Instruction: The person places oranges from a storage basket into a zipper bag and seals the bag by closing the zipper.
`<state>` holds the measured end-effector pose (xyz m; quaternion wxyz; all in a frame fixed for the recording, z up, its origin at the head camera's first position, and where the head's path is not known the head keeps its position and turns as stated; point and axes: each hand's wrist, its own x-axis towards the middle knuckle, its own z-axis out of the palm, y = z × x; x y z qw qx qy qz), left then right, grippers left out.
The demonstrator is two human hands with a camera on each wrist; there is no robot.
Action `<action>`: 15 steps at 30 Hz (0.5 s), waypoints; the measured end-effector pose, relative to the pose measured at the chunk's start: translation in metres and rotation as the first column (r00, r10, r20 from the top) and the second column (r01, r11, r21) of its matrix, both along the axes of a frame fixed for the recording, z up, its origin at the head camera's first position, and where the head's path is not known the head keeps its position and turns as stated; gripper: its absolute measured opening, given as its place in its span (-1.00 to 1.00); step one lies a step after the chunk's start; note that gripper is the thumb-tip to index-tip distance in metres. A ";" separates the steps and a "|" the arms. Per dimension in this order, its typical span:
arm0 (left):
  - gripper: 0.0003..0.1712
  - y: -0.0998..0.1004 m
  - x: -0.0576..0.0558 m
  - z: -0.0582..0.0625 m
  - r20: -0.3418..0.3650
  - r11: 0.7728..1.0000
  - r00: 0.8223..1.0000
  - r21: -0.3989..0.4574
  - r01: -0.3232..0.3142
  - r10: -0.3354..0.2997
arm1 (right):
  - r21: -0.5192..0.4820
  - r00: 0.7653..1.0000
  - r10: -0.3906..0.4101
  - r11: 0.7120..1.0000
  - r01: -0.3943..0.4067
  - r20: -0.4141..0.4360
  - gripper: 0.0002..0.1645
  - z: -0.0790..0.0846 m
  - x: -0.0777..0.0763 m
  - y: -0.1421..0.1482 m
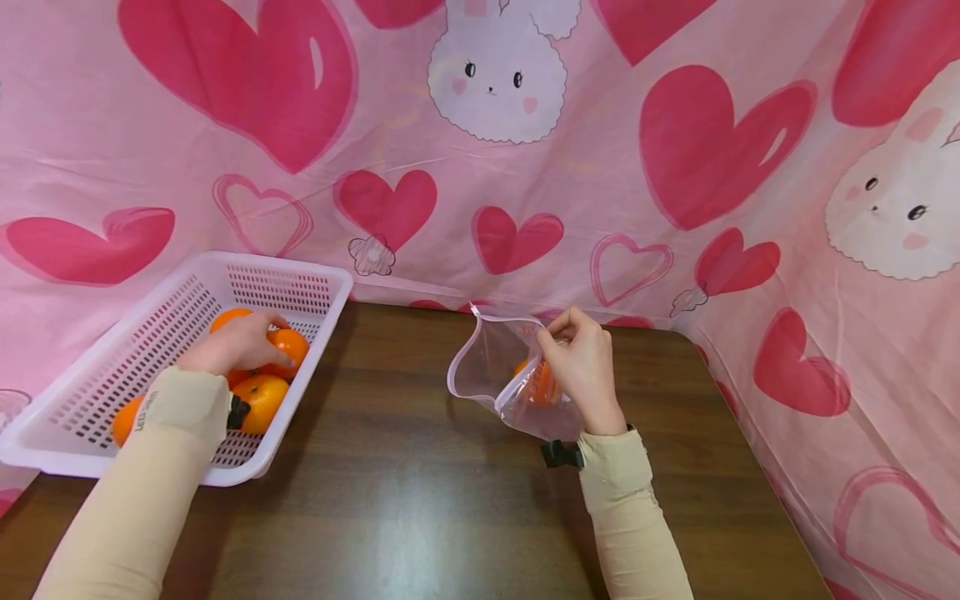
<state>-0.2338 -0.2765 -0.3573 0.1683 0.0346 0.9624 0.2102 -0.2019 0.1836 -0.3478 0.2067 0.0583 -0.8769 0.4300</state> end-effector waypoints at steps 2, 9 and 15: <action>-0.07 -0.001 -0.001 -0.001 -0.007 1.000 1.000 -0.011 0.003 -0.003 | 0.001 1.000 0.001 1.000 -0.001 -0.001 -0.83 0.000 0.000 0.000; -0.04 -0.005 -0.002 -0.002 -0.099 1.000 0.995 -0.013 0.025 -0.026 | 0.002 1.000 0.003 1.000 -0.003 0.004 -0.84 0.000 0.000 0.000; -0.05 -0.005 0.000 0.003 -0.128 1.000 0.992 0.022 0.001 0.001 | 0.007 1.000 -0.001 1.000 0.001 0.003 -0.83 -0.001 -0.001 0.001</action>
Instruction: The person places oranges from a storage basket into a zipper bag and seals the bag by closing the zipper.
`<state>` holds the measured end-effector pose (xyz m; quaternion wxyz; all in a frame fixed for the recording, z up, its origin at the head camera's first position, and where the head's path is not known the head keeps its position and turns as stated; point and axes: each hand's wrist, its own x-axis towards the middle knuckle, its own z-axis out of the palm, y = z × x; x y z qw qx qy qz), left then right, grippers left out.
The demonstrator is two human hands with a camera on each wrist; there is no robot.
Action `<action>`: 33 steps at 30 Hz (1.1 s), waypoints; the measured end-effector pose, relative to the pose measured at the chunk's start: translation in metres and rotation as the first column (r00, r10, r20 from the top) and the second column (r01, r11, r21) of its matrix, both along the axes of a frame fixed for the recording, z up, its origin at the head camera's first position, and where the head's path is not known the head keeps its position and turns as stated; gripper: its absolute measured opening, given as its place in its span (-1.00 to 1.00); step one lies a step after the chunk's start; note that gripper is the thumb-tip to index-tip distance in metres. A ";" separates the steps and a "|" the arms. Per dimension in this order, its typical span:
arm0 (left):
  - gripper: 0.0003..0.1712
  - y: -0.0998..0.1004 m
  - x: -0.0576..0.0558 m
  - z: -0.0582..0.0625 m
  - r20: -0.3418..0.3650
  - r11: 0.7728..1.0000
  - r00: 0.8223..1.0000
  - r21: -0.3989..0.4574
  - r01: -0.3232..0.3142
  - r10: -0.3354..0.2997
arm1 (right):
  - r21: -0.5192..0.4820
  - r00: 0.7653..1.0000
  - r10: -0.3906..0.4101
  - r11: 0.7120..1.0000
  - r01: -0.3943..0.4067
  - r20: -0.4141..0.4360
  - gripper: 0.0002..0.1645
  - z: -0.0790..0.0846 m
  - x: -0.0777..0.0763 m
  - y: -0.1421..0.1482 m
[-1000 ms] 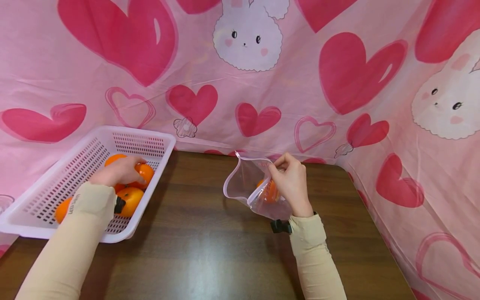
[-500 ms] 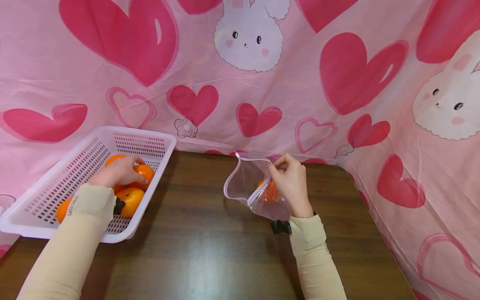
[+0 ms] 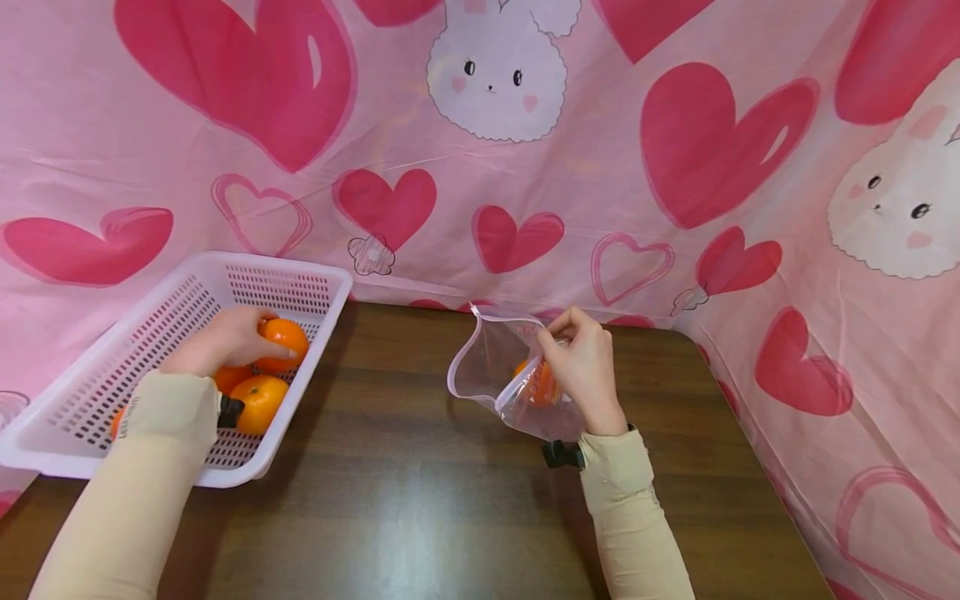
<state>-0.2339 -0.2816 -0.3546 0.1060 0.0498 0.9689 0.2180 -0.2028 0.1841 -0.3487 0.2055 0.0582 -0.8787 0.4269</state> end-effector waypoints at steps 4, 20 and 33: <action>-0.07 0.000 0.003 0.002 -0.006 0.999 1.000 0.042 -0.023 0.023 | 0.005 1.000 -0.006 1.000 0.006 0.007 -0.84 0.001 0.000 0.000; -0.01 0.001 0.003 0.010 -0.107 0.994 0.992 0.088 -0.062 0.072 | 0.015 1.000 -0.014 1.000 0.014 0.018 -0.84 0.003 0.002 0.000; 0.05 0.009 0.006 0.017 -0.169 0.982 0.976 0.154 -0.112 0.138 | 0.020 1.000 -0.016 1.000 0.017 -0.026 -0.85 0.001 0.001 0.000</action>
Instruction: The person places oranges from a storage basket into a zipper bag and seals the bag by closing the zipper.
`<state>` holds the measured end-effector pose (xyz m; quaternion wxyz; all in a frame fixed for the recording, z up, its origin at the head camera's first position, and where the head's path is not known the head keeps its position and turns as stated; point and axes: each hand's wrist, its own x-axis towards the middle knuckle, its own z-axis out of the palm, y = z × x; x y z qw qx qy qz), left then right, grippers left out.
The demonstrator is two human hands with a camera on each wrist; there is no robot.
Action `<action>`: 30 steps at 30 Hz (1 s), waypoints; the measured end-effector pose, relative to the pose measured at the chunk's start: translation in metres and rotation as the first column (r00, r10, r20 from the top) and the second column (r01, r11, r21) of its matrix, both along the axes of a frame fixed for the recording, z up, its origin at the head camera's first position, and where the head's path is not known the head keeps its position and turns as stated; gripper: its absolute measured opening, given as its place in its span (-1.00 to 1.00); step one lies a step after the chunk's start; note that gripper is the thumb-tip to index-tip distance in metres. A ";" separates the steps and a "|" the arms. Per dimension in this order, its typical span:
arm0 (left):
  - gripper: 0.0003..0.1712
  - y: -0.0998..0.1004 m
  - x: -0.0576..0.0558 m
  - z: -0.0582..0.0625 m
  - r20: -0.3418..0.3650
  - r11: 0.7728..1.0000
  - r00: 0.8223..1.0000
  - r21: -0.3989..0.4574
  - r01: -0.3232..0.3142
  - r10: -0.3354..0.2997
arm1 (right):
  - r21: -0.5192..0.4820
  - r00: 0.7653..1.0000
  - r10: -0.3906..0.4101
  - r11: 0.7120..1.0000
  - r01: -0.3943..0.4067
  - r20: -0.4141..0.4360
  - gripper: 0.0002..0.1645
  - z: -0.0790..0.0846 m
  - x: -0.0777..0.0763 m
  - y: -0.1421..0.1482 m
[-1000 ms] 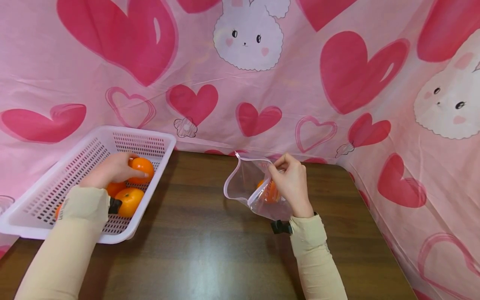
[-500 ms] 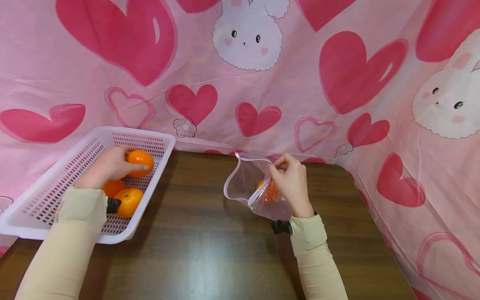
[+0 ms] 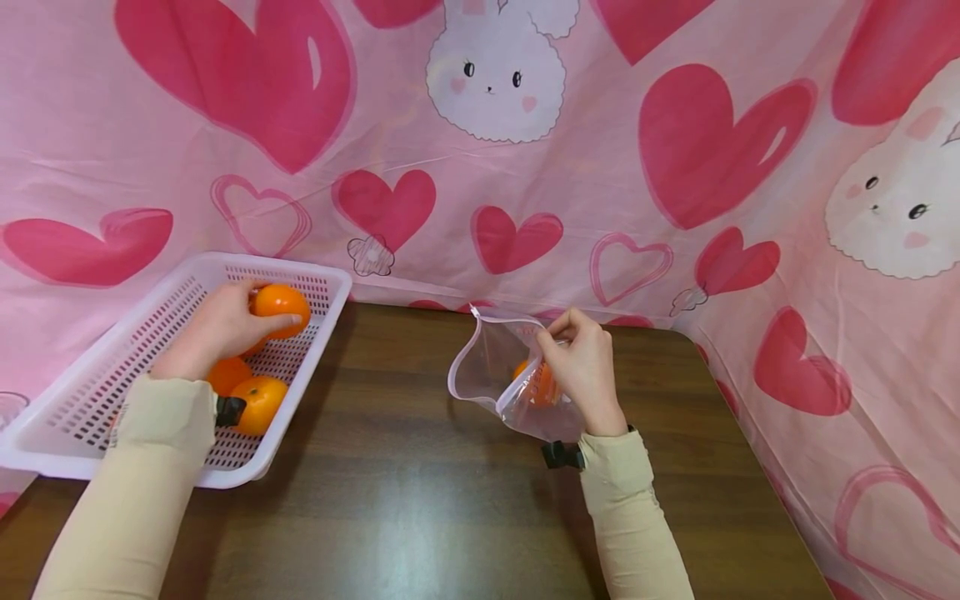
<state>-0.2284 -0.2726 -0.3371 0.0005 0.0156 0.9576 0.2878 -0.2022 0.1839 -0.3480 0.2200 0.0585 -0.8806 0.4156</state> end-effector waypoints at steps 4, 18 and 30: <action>0.05 0.002 0.000 0.002 -0.028 1.000 0.999 0.023 -0.020 0.021 | 0.001 1.000 0.001 1.000 -0.001 -0.006 -0.85 -0.001 -0.001 -0.001; 0.03 0.020 0.002 0.013 -0.144 0.999 0.989 0.030 -0.015 0.019 | 0.008 1.000 -0.013 1.000 0.013 -0.014 -0.84 -0.001 -0.001 -0.004; 0.00 0.036 0.008 0.022 -0.169 0.997 0.985 0.078 -0.014 0.027 | 0.000 1.000 0.003 1.000 -0.003 -0.003 -0.84 -0.001 -0.001 -0.005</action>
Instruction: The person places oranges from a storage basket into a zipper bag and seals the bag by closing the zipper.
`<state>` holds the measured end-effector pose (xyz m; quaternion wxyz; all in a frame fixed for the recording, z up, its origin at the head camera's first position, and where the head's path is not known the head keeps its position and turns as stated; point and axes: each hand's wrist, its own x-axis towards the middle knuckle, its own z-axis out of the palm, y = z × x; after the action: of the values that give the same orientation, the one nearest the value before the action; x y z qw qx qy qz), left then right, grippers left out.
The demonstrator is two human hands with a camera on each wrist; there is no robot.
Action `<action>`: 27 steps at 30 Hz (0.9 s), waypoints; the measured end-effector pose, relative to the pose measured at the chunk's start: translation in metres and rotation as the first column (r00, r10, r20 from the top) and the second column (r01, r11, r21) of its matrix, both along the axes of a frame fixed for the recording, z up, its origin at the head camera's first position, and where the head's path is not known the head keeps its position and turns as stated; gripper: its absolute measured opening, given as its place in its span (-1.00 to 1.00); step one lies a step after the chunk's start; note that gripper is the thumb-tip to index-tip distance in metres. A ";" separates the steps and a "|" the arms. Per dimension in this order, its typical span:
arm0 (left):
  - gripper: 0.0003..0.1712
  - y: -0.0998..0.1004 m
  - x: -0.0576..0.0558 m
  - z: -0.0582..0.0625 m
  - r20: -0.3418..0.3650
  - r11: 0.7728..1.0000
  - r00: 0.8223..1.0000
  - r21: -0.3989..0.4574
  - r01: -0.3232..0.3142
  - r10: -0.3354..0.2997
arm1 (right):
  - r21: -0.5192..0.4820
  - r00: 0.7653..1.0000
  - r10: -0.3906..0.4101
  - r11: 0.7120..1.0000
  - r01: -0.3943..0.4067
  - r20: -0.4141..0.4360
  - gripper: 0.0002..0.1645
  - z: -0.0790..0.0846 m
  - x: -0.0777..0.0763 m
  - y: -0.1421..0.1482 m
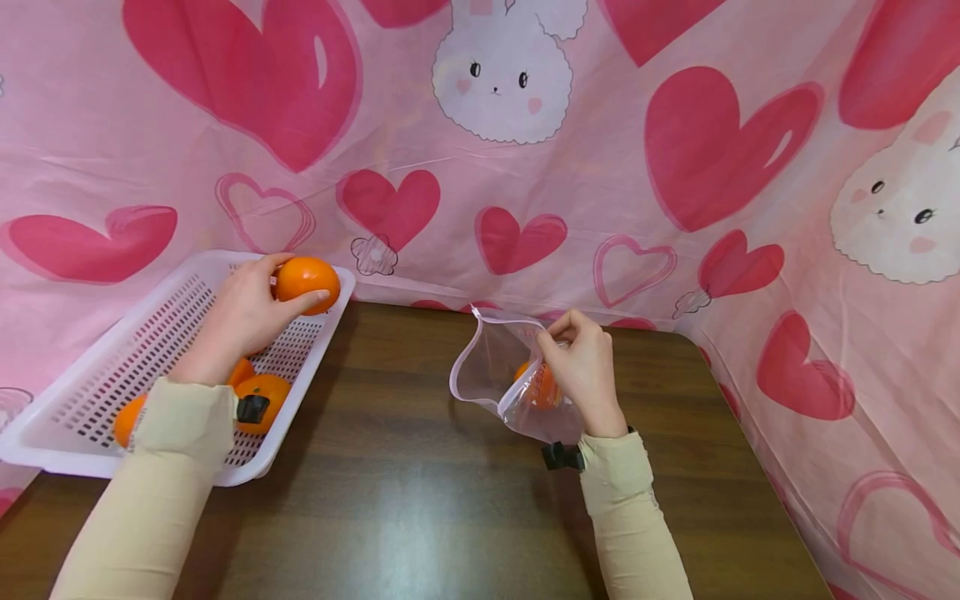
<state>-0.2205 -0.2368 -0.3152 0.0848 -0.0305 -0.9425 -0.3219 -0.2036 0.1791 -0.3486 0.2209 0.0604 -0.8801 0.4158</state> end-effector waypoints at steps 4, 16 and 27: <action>-0.04 0.006 0.001 0.003 -0.022 1.000 1.000 0.017 0.005 -0.005 | -0.006 1.000 0.004 1.000 -0.004 0.002 -0.85 -0.001 0.000 0.000; -0.10 0.018 0.008 0.007 -0.041 0.999 0.999 0.039 0.021 -0.019 | -0.003 1.000 -0.003 1.000 0.003 0.001 -0.85 -0.001 0.000 0.000; -0.12 0.037 0.013 0.007 -0.084 0.996 0.995 0.066 0.063 -0.058 | -0.005 1.000 0.003 1.000 -0.003 0.003 -0.85 -0.001 0.000 0.001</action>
<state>-0.2077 -0.1996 -0.3083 0.1144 -0.0693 -0.9252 -0.3550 -0.2034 0.1797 -0.3498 0.2193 0.0606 -0.8792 0.4187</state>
